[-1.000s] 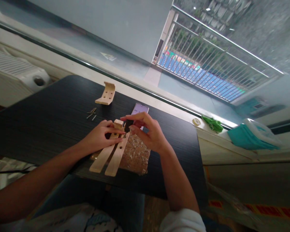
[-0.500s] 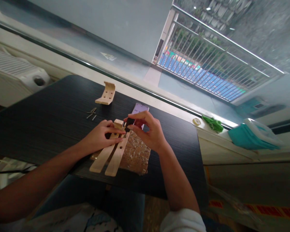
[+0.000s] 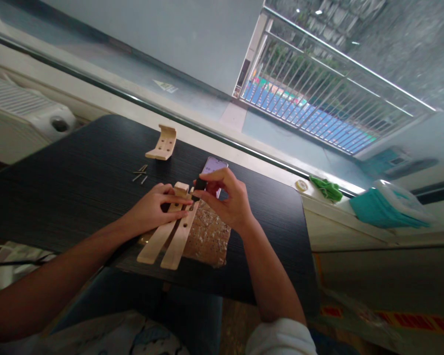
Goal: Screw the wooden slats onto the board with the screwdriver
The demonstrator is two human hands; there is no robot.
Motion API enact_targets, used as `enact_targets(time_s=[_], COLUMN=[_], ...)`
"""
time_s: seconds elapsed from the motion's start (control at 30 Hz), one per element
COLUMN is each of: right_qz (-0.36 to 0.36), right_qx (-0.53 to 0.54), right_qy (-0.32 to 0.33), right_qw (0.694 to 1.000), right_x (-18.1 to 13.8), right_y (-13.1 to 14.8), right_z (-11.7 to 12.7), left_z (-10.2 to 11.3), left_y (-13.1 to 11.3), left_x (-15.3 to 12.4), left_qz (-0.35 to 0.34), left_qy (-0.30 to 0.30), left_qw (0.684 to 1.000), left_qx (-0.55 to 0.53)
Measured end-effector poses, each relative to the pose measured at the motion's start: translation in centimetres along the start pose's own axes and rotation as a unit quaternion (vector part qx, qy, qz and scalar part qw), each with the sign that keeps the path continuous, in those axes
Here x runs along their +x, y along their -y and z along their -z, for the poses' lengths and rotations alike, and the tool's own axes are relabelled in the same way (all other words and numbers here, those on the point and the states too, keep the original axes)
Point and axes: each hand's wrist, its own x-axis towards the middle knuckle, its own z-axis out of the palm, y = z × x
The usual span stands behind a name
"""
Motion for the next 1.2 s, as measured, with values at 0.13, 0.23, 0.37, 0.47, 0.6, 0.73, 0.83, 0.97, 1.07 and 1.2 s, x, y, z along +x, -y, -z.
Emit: enact_targets(time_s=[0.13, 0.23, 0.37, 0.47, 0.6, 0.73, 0.83, 0.97, 1.07, 1.2], right_qz=[0.004, 0.013, 0.023, 0.041, 0.062, 0.061, 0.06, 0.06, 0.058, 0.038], right_qx=[0.014, 0.014, -0.005, -0.012, -0.014, -0.018, -0.032, -0.019, -0.008, -0.019], right_qy=[-0.007, -0.012, -0.017, -0.018, -0.01, 0.008, 0.038, 0.069, 0.081, 0.095], right_qw=[1.0, 1.0, 1.0, 0.999, 0.998, 0.998, 0.997, 0.996, 0.995, 0.995], right_x=[0.1, 0.0, -0.1, 0.0, 0.1, 0.1, 0.1, 0.2, 0.3, 0.2], right_y=[0.0, -0.2, -0.2, -0.1, 0.1, -0.1, -0.1, 0.4, 0.6, 0.6], right_z=[-0.1, -0.1, -0.1, -0.2, -0.2, 0.1, 0.6, 0.9, 0.9, 0.9], left_z=[0.0, -0.1, -0.1, 0.0, 0.1, 0.0, 0.0, 0.0, 0.0, 0.0], left_y=[0.0, 0.1, 0.1, 0.0, -0.1, 0.0, 0.1, 0.0, 0.0, 0.1], left_x=[0.0, 0.0, 0.0, 0.0, 0.0, 0.0, 0.0, 0.0, 0.0, 0.0], left_qz=[0.001, -0.002, -0.005, -0.001, 0.001, -0.001, -0.003, -0.002, -0.006, -0.01], left_qy=[-0.001, -0.004, -0.005, -0.001, 0.002, 0.001, 0.001, 0.002, -0.001, -0.003], left_qw=[1.0, 1.0, 1.0, 1.0, 1.0, 1.0, 1.0, 1.0, 1.0, 1.0], left_qx=[-0.004, -0.008, -0.011, -0.011, -0.009, -0.004, 0.0, 0.001, 0.003, 0.004])
